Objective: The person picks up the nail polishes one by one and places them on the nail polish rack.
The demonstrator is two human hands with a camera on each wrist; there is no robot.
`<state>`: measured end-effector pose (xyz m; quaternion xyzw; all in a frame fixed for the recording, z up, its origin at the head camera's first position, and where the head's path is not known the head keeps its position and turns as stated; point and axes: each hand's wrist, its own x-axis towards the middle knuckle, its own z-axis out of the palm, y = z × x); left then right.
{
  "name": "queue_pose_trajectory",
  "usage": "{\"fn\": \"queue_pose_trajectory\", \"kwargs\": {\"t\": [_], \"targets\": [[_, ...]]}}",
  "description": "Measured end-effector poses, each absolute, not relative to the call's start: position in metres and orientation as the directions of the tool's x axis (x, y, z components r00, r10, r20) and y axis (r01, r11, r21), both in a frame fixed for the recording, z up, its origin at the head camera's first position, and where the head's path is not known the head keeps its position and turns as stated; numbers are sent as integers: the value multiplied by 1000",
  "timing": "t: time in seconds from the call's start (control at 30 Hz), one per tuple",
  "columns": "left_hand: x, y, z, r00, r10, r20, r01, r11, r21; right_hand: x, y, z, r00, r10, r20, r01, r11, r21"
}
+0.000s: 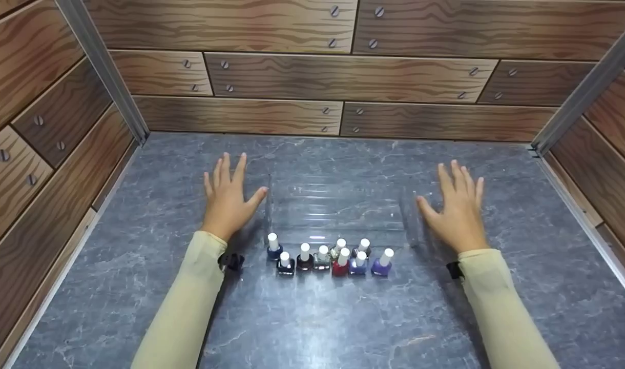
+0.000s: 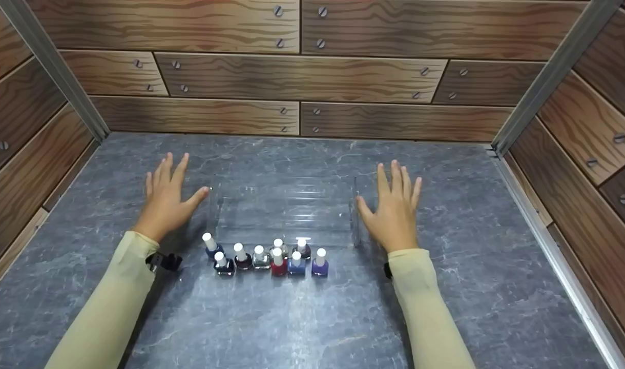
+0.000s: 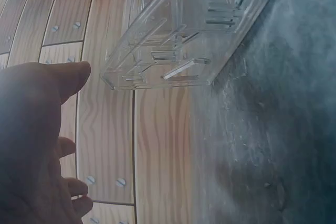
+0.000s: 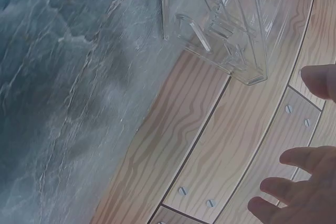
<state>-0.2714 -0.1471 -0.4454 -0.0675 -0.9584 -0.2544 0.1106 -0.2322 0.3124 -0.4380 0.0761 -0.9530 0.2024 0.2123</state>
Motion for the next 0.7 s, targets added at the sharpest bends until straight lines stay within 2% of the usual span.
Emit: {"fn": "queue_pose_trajectory", "kwargs": {"t": [0.7], "targets": [[-271, -149, -440, -973, 90, 214, 186, 854, 486, -244, 302, -435, -885, -173, 433, -342, 871, -352]]}}
